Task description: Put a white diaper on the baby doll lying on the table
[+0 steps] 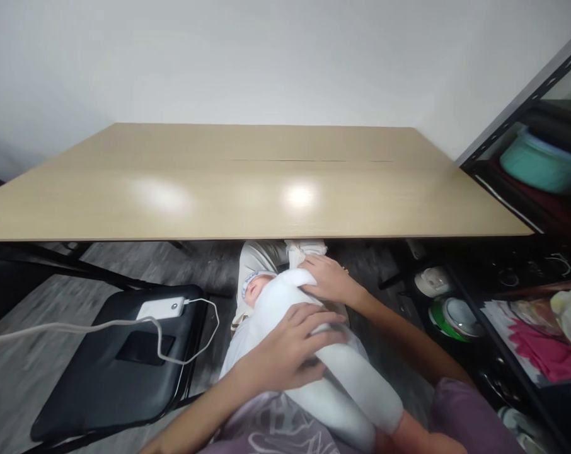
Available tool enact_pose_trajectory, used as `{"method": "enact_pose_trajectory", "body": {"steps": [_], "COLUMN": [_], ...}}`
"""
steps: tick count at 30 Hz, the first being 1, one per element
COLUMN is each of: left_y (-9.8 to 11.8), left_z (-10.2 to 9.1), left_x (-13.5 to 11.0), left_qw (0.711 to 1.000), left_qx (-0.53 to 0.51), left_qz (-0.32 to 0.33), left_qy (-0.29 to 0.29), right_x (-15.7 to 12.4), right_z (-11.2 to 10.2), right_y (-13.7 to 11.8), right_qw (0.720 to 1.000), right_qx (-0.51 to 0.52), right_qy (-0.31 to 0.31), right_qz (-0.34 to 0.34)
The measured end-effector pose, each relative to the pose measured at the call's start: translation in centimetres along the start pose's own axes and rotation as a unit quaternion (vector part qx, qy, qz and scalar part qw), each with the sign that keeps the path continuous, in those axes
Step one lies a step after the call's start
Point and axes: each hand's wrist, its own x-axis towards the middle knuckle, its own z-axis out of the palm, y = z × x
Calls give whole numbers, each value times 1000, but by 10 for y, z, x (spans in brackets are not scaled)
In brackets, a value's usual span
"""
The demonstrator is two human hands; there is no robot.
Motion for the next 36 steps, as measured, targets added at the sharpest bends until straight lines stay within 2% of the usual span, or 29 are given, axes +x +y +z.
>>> {"method": "enact_pose_trajectory", "body": {"steps": [2,4,6,8,10,13,16,19,22,24,27,29,31,36], "left_y": [0,-5,-13,-19,-23,-32,-49,-73,-102,-122,-152,-169,-182,-205], "left_z": [1,9,22,34,42,36,4,-42,-85,-104,-120,-125,-128,-128], "left_x": [-39,-85,-127,-152,-157,-129,-83,-39,0,25,56,68,70,45], "left_qw": [988,943,899,874,863,853,867,904,932,936,939,941,938,924], "left_qx": [50,120,154,115,30,-81,-104,-44,38,73,86,87,100,169], "left_qz": [-25,-35,-119,-254,-368,-434,-414,-388,-352,-340,-331,-327,-332,-331], "left_qy": [146,308,392,398,345,278,258,176,81,48,30,25,29,88], "right_x": [7,4,-5,-17,-27,-35,-41,-47,-49,-45,-34,-30,-30,-45], "right_z": [-7,-15,-24,-31,-37,-47,-63,-84,-100,-104,-101,-95,-88,-72], "right_y": [-14,-28,-42,-52,-58,-53,-33,-4,30,53,84,98,106,115], "right_qw": [999,997,990,975,955,925,918,924,934,937,937,939,941,931], "right_qx": [-7,19,81,149,197,212,163,74,-1,-30,-46,-46,-40,-46], "right_qy": [23,62,109,162,224,311,346,331,283,256,239,238,242,266], "right_qz": [-28,-35,-24,-8,8,44,106,177,219,237,253,246,235,245]}}
